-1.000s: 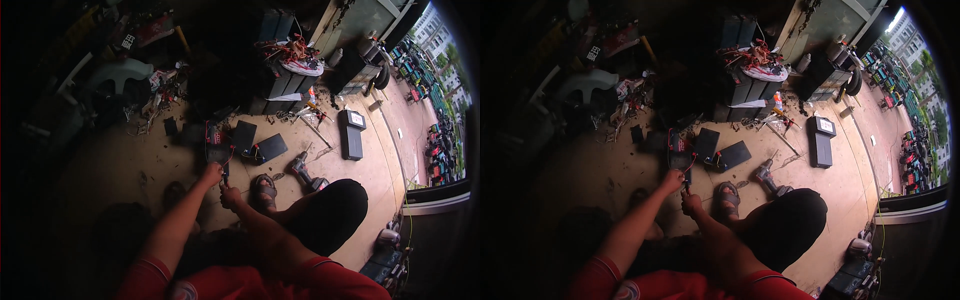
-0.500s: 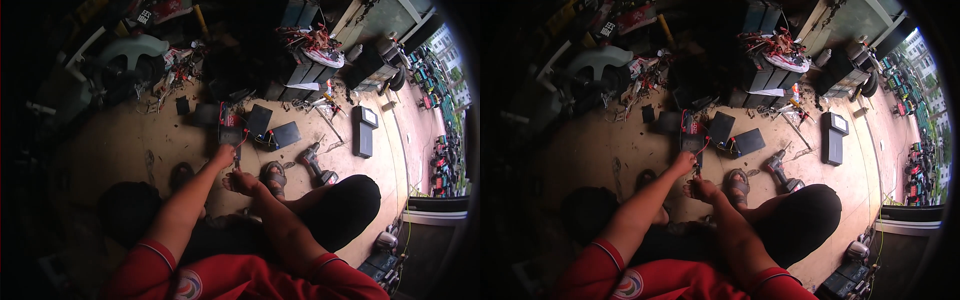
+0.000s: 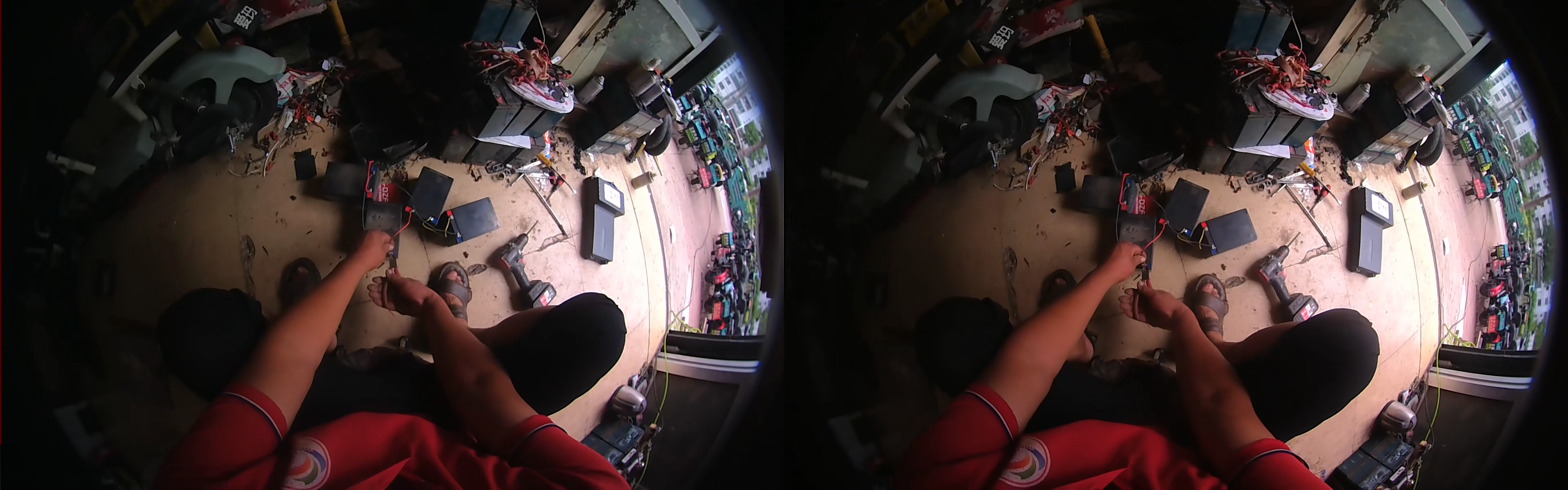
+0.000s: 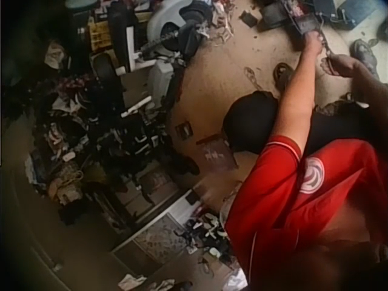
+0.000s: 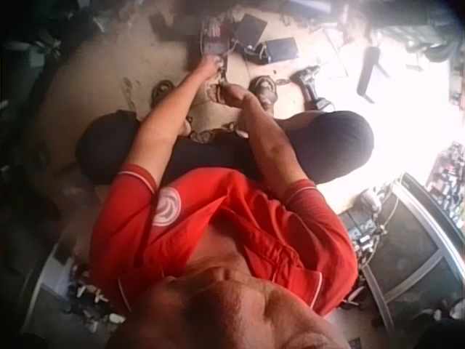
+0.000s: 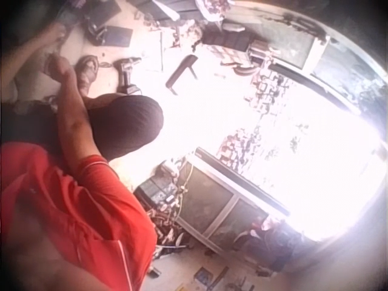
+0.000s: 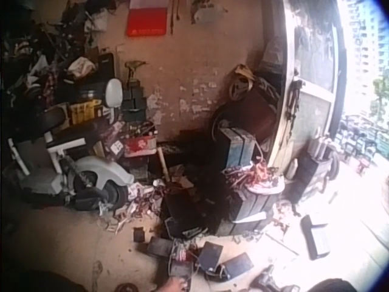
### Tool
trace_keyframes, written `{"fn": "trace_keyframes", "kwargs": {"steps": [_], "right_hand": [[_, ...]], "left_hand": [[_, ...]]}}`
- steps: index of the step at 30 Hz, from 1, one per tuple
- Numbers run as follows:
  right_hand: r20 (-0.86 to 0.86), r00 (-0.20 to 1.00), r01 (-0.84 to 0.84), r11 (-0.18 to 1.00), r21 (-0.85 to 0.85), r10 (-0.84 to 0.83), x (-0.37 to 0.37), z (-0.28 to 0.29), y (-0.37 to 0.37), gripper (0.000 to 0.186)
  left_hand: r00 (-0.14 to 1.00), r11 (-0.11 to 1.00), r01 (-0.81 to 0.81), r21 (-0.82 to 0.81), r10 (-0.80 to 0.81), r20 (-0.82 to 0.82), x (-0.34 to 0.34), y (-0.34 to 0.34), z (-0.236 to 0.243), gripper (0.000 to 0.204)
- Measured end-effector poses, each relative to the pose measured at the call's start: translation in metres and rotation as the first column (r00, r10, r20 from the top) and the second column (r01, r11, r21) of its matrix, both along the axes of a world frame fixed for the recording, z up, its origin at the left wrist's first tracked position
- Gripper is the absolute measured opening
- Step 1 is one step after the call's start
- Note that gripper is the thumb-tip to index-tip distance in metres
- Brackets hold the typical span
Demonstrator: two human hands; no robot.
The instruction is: The person works on motorcycle batteries on the floor, connecting wires to the terminals by hand and placing the connected units into a plastic battery case.
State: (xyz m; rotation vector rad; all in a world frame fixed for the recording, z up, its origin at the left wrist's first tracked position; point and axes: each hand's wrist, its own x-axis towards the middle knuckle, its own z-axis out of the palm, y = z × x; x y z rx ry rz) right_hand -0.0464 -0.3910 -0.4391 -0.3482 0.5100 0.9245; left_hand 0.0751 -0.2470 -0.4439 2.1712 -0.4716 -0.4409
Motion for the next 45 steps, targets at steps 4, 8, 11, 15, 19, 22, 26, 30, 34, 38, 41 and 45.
{"fn": "trace_keyframes", "kwargs": {"steps": [4, 8, 11, 15, 19, 22, 26, 30, 34, 38, 41, 45], "right_hand": [[-0.007, 1.000, -0.031, 1.000, -0.004, 0.031, 0.000, 0.001, -0.003, 0.041], [-0.032, 0.999, 0.008, 0.998, -0.061, -0.010, 0.000, -0.012, -0.007, 0.041], [-0.036, 0.998, 0.049, 0.998, 0.029, -0.048, 0.007, 0.015, -0.001, 0.040], [-0.169, 0.985, 0.048, 0.998, 0.041, -0.041, 0.004, 0.003, -0.001, 0.038], [-0.062, 0.998, 0.012, 0.997, -0.072, -0.017, 0.002, 0.008, 0.000, 0.037], [-0.051, 0.999, 0.007, 0.976, -0.218, -0.019, 0.005, 0.016, 0.007, 0.036], [-0.050, 0.997, 0.015, 0.816, -0.578, -0.053, 0.008, 0.016, 0.029, 0.036], [0.103, 0.994, 0.063, 0.588, -0.806, 0.035, 0.003, 0.009, 0.027, 0.042], [0.131, 0.976, -0.032, 0.712, -0.702, 0.173, 0.005, 0.016, 0.035, 0.050], [0.125, 0.935, -0.143, 0.675, -0.723, 0.332, 0.013, -0.004, 0.022, 0.046], [0.500, 0.637, -0.080, 0.696, -0.714, 0.587, 0.014, -0.005, 0.021, 0.042], [0.549, 0.002, 0.161, 0.542, -0.825, 0.836, 0.026, 0.040, 0.040, 0.032]], "left_hand": [[0.995, 0.999, 0.015, 0.040, -0.011, -0.098, 0.001, -0.004, 0.011, 0.013], [0.990, 0.996, 0.083, 0.033, -0.078, -0.118, 0.004, -0.007, 0.024, 0.017], [0.994, 0.994, 0.093, 0.059, -0.090, -0.064, 0.003, 0.002, 0.019, 0.018], [0.998, 0.996, 0.062, 0.070, -0.060, -0.029, 0.004, -0.002, 0.015, 0.014], [0.994, 0.996, 0.030, 0.081, -0.021, -0.104, 0.003, -0.002, 0.013, 0.014], [0.997, 0.996, 0.028, 0.089, -0.022, -0.071, 0.002, -0.002, 0.013, 0.014], [0.997, 0.999, 0.003, 0.041, 0.000, -0.075, 0.005, -0.002, 0.011, 0.015], [0.973, 0.984, -0.180, -0.007, 0.177, -0.148, 0.012, 0.001, 0.027, 0.017], [0.851, 0.852, -0.524, -0.017, 0.522, -0.060, 0.035, 0.036, 0.019, 0.019], [0.867, 0.894, -0.444, 0.063, 0.447, -0.220, 0.033, 0.026, 0.030, 0.019], [0.823, 0.896, -0.437, -0.084, 0.361, -0.438, 0.025, 0.023, 0.027, 0.019], [0.743, 0.839, -0.521, -0.154, 0.358, -0.566, 0.024, 0.032, 0.021, 0.017]]}}
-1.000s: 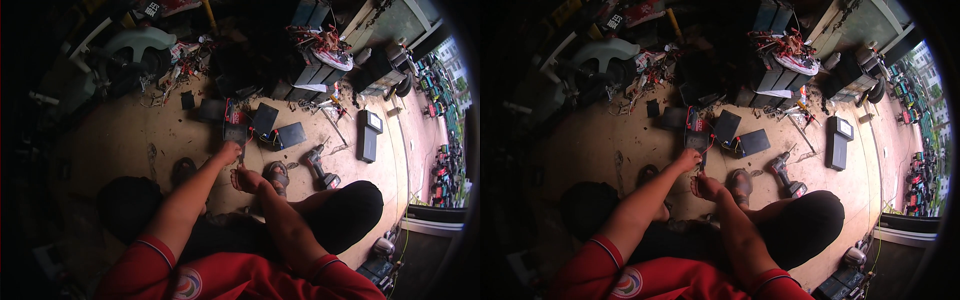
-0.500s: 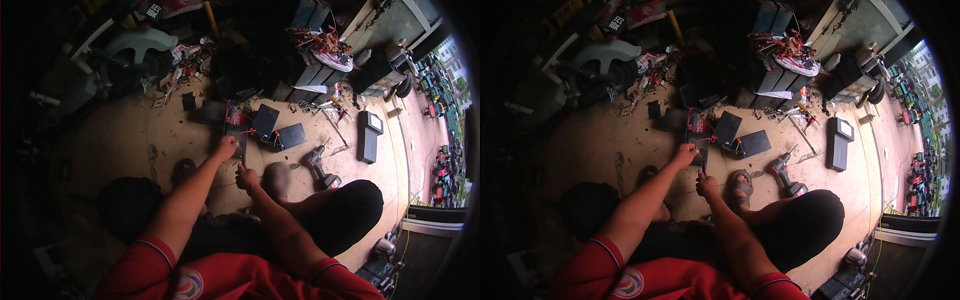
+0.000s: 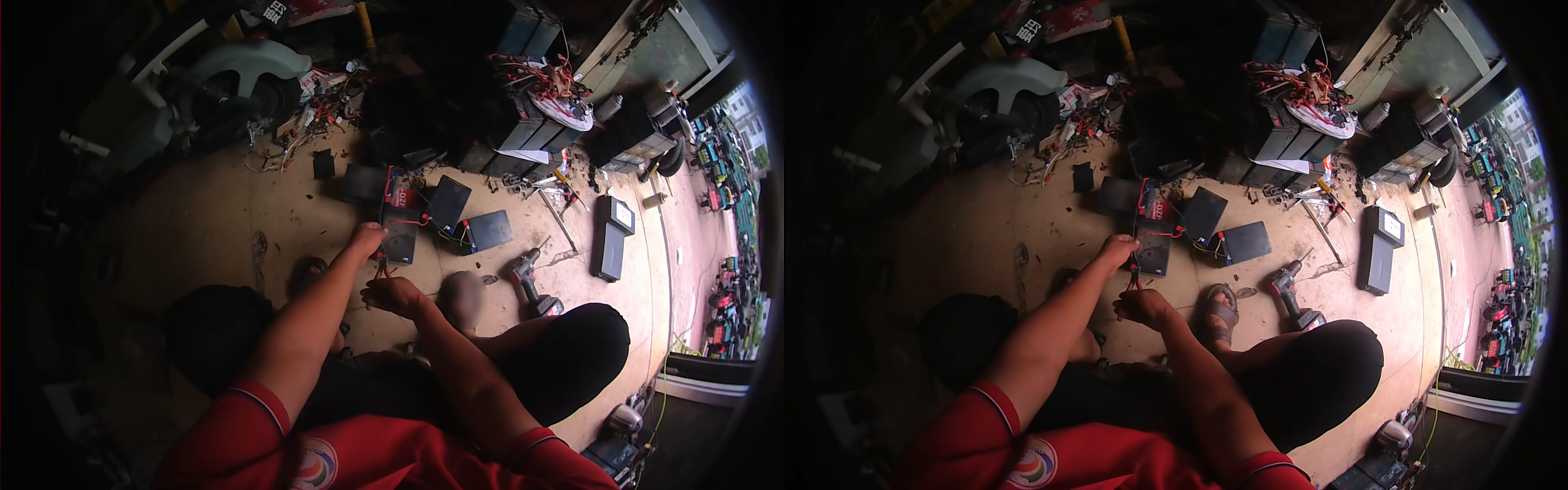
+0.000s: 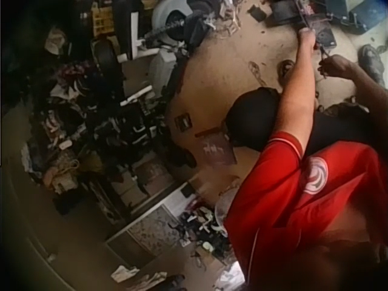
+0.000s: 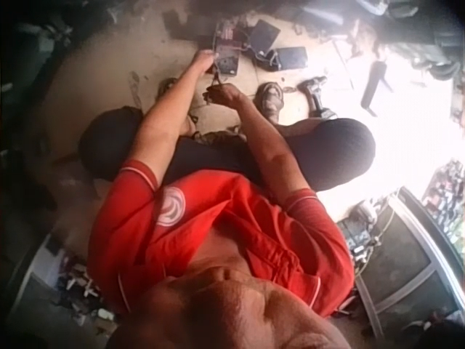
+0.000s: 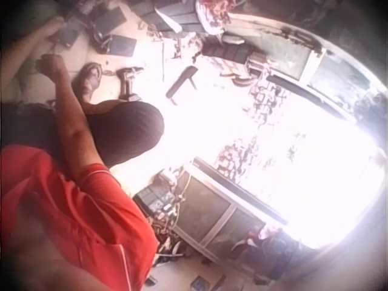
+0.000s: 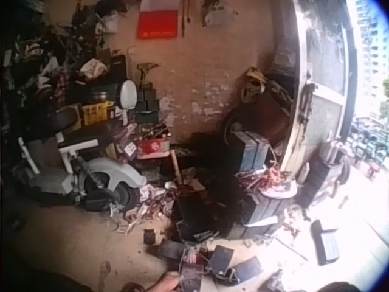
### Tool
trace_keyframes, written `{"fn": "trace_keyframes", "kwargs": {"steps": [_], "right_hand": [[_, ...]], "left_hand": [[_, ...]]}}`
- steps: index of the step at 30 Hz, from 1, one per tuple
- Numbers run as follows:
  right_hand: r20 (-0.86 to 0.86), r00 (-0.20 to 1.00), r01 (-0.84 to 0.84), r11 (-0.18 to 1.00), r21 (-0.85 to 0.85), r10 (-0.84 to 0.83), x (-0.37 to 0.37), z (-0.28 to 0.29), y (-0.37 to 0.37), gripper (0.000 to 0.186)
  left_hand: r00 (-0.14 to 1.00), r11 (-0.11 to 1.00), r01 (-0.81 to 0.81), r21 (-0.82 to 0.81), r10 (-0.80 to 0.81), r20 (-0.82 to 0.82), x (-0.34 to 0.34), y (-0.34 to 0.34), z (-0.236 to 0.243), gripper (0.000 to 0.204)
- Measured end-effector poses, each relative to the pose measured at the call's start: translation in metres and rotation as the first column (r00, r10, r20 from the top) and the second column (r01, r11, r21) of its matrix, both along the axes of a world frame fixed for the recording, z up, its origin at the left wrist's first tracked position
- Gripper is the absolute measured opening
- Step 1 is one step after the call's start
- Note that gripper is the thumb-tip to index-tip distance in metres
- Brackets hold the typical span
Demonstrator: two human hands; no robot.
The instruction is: The person works on motorcycle batteries on the floor, connecting wires to the terminals by hand and placing the connected units into a plastic battery case.
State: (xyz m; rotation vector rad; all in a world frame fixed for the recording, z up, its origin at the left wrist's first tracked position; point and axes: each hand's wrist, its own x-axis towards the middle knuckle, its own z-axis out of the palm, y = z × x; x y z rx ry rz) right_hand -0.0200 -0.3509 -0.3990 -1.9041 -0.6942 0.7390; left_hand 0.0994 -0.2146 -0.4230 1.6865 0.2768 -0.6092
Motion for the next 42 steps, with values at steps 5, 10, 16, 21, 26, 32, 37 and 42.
{"fn": "trace_keyframes", "kwargs": {"steps": [5, 10, 16, 21, 26, 32, 37, 42], "right_hand": [[-0.073, 0.997, 0.008, 1.000, -0.015, -0.009, 0.000, -0.032, 0.003, 0.034], [-0.981, -0.066, 0.865, 0.500, 0.034, 0.182, 0.001, -0.039, 0.021, 0.028], [-0.948, -0.068, 0.948, 0.316, 0.035, 0.310, 0.000, -0.058, 0.026, 0.023], [-0.973, -0.229, 0.876, 0.446, -0.186, 0.043, 0.006, -0.006, 0.039, 0.028], [-0.979, -0.169, 0.865, 0.494, -0.091, 0.114, 0.000, -0.041, 0.028, 0.033], [-0.933, -0.063, 0.791, 0.553, -0.264, -0.355, -0.005, -0.037, 0.050, 0.032], [0.179, 0.608, 0.743, 0.475, -0.471, -0.774, -0.015, -0.099, 0.032, 0.046], [0.176, 0.949, 0.316, 0.805, -0.502, -0.262, -0.021, -0.064, 0.021, 0.042]], "left_hand": [[0.993, 0.996, -0.018, -0.084, 0.008, -0.115, 0.001, -0.011, 0.009, 0.016], [0.986, 0.992, -0.076, -0.099, 0.060, -0.159, 0.002, -0.002, -0.007, 0.014], [0.997, 0.996, -0.074, -0.043, 0.073, -0.037, 0.010, -0.012, -0.018, 0.015], [0.995, 0.995, -0.096, -0.015, 0.096, -0.006, 0.006, -0.008, -0.008, 0.017], [0.986, 0.991, -0.133, -0.026, 0.129, -0.108, 0.004, -0.010, 0.020, 0.016], [0.985, 0.982, -0.162, -0.095, 0.156, -0.069, 0.003, 0.010, -0.002, 0.014], [0.964, 0.953, -0.223, -0.204, 0.184, -0.193, 0.012, -0.008, 0.005, 0.012], [0.945, 0.925, -0.280, -0.256, 0.218, -0.244, 0.009, 0.008, 0.001, 0.012]]}}
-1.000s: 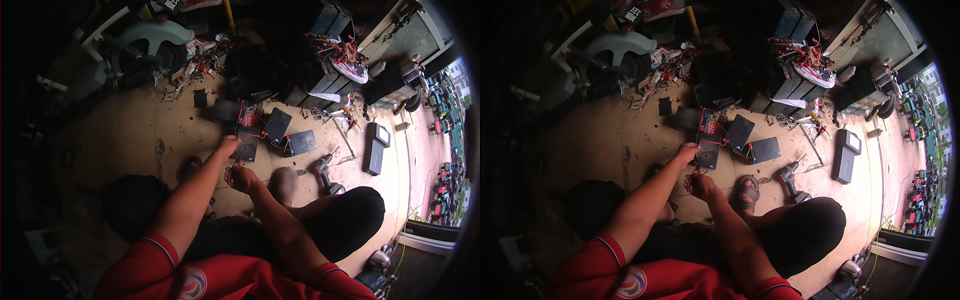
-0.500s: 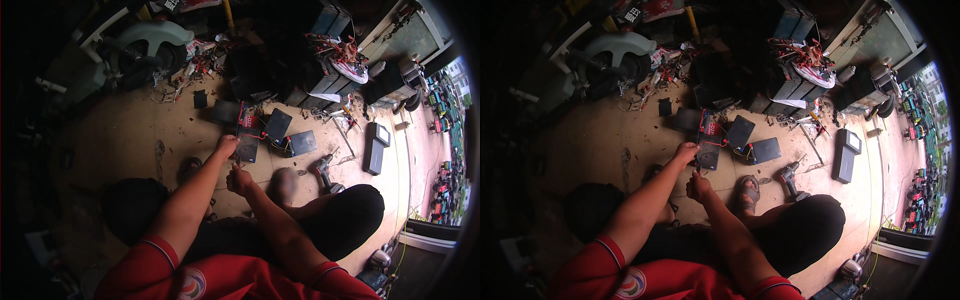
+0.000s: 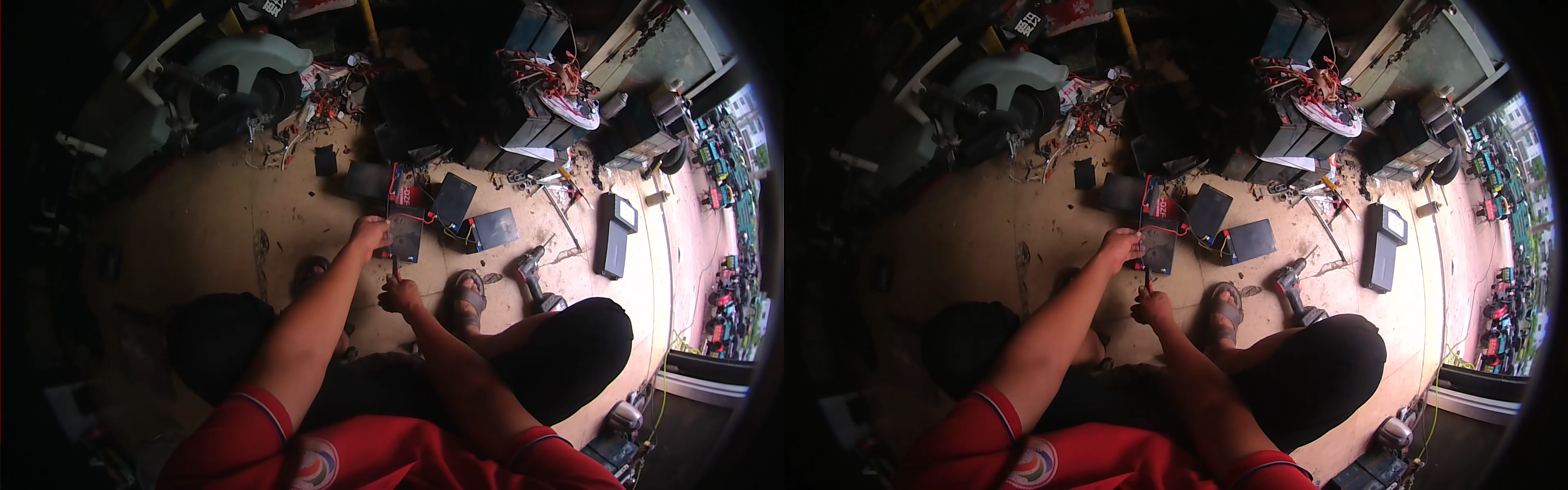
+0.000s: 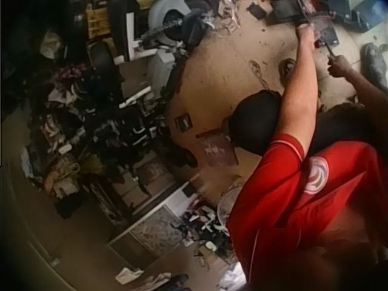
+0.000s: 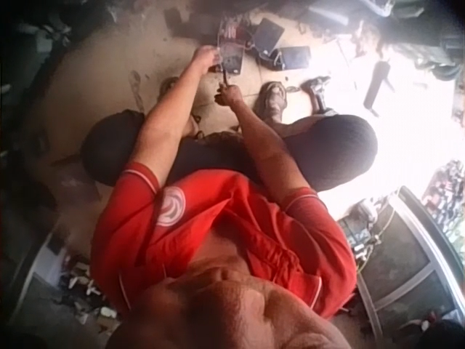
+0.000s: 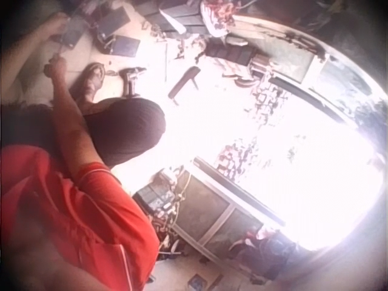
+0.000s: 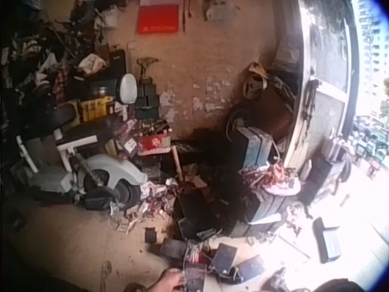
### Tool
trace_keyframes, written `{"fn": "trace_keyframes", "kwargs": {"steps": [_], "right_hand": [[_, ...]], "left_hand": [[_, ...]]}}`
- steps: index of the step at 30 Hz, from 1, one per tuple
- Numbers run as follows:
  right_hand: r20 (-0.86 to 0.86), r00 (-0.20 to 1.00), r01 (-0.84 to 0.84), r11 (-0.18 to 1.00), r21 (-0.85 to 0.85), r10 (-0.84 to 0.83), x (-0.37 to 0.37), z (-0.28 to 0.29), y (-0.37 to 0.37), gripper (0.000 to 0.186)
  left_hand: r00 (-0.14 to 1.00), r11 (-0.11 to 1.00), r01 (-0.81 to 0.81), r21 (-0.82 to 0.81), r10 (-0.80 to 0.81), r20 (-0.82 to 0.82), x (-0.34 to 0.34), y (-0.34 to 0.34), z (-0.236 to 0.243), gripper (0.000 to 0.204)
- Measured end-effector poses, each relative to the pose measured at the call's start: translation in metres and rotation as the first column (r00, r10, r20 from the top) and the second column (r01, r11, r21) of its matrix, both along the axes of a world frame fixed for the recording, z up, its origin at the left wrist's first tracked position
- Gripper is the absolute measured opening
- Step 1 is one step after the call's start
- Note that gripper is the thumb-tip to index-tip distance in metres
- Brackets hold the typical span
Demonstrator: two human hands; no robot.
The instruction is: The person works on motorcycle batteries on the floor, connecting wires to the terminals by hand and placing the connected units into a plastic battery case.
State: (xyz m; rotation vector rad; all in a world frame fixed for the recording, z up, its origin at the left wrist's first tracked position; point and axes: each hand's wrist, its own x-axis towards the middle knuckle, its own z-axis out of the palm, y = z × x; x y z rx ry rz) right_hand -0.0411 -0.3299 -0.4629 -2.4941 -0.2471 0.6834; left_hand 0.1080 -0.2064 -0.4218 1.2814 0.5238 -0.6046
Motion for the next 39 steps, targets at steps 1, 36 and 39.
{"fn": "trace_keyframes", "kwargs": {"steps": [1, 36, 39], "right_hand": [[-0.594, 0.755, 0.560, 0.745, 0.364, -0.278, 0.007, 0.018, 0.006, 0.042], [-0.959, 0.112, 0.991, -0.103, 0.087, 0.260, 0.025, 0.036, 0.020, 0.039], [-0.988, 0.132, 0.990, -0.030, 0.135, -0.076, 0.026, 0.030, 0.022, 0.041]], "left_hand": [[1.000, 1.000, 0.007, 0.005, -0.007, -0.003, 0.000, 0.004, 0.000, 0.012], [0.994, 0.994, 0.098, 0.043, -0.096, -0.051, 0.004, -0.009, 0.009, 0.013], [0.993, 0.993, 0.106, 0.043, -0.104, -0.050, 0.004, -0.014, 0.010, 0.012]]}}
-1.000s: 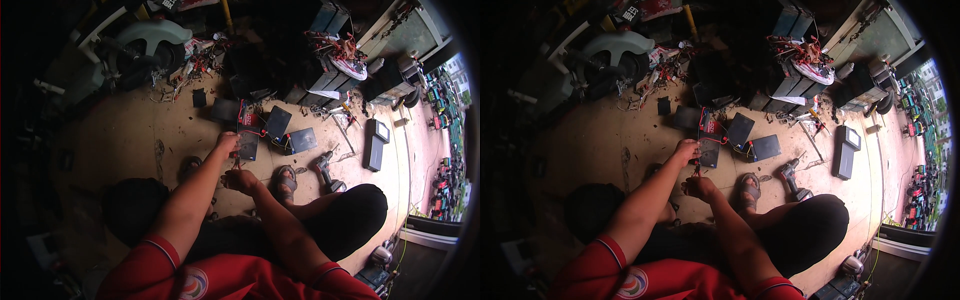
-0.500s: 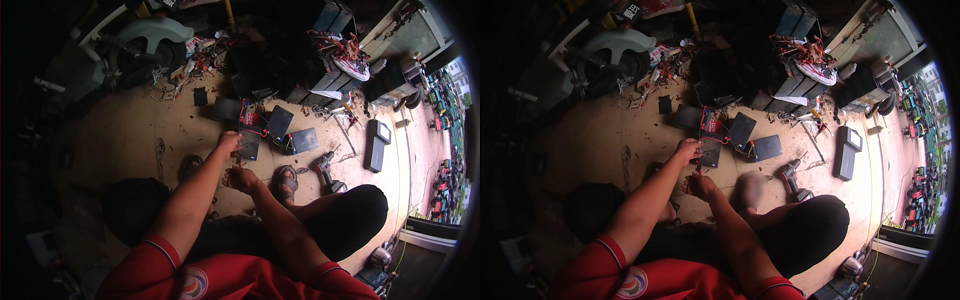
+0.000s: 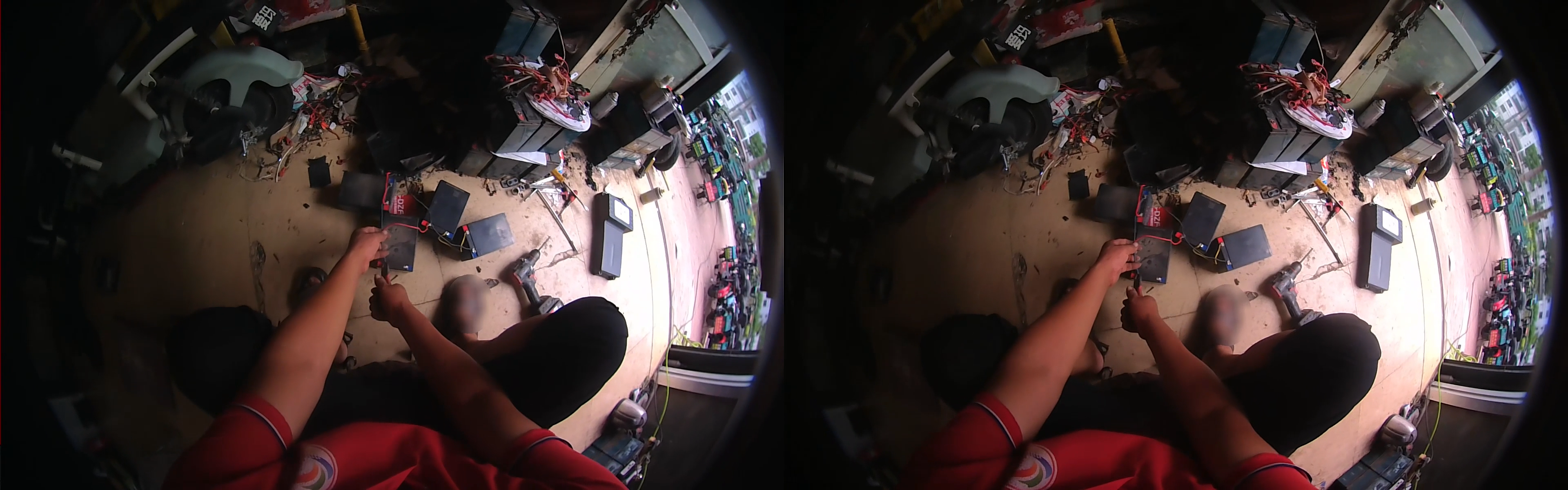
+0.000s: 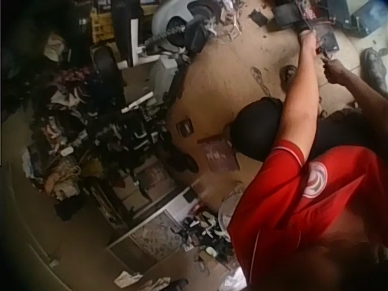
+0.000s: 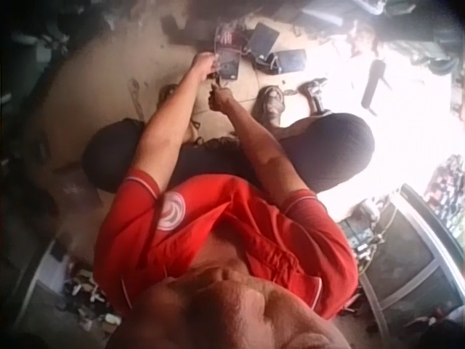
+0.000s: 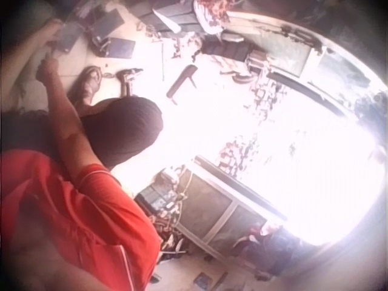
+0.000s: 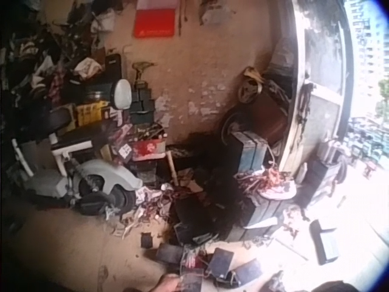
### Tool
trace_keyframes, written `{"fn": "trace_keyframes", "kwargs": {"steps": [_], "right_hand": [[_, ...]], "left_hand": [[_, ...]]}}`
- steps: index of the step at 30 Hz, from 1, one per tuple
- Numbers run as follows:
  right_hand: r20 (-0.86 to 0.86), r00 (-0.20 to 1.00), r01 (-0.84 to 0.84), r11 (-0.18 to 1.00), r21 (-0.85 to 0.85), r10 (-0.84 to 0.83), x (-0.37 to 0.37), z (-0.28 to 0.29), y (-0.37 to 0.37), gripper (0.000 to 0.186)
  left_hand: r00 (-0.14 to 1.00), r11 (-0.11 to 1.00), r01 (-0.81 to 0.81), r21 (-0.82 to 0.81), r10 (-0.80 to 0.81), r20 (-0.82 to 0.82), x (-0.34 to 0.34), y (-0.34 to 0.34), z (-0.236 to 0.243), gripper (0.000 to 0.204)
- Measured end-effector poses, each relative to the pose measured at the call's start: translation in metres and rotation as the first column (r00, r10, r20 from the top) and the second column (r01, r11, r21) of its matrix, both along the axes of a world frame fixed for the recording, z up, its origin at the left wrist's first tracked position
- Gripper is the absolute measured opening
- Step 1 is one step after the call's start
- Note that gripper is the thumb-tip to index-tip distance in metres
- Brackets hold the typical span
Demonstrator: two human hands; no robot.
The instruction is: The person works on motorcycle batteries on the floor, connecting wires to the terminals by hand and placing the connected units into a plastic battery case.
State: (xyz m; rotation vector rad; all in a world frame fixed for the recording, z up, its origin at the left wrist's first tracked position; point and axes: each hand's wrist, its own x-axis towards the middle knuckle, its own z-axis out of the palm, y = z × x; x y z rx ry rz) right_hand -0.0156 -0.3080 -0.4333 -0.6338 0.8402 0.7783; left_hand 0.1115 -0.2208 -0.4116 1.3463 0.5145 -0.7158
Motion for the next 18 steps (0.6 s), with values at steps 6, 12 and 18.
{"fn": "trace_keyframes", "kwargs": {"steps": [6, 12, 18], "right_hand": [[-0.050, 0.658, -0.117, 0.037, -0.992, 0.751, -0.020, 0.006, -0.013, 0.052], [0.164, 0.762, -0.239, 0.508, -0.828, 0.626, -0.011, -0.012, -0.024, 0.039], [0.661, 0.478, -0.408, 0.813, -0.416, 0.578, -0.016, -0.074, -0.039, 0.014]], "left_hand": [[1.000, 1.000, -0.025, 0.007, 0.025, -0.002, -0.003, 0.009, 0.000, 0.010], [0.997, 0.997, -0.057, -0.044, 0.055, -0.046, 0.001, 0.002, 0.003, 0.010], [1.000, 1.000, -0.022, -0.014, 0.022, -0.011, 0.004, -0.017, 0.004, 0.010]]}}
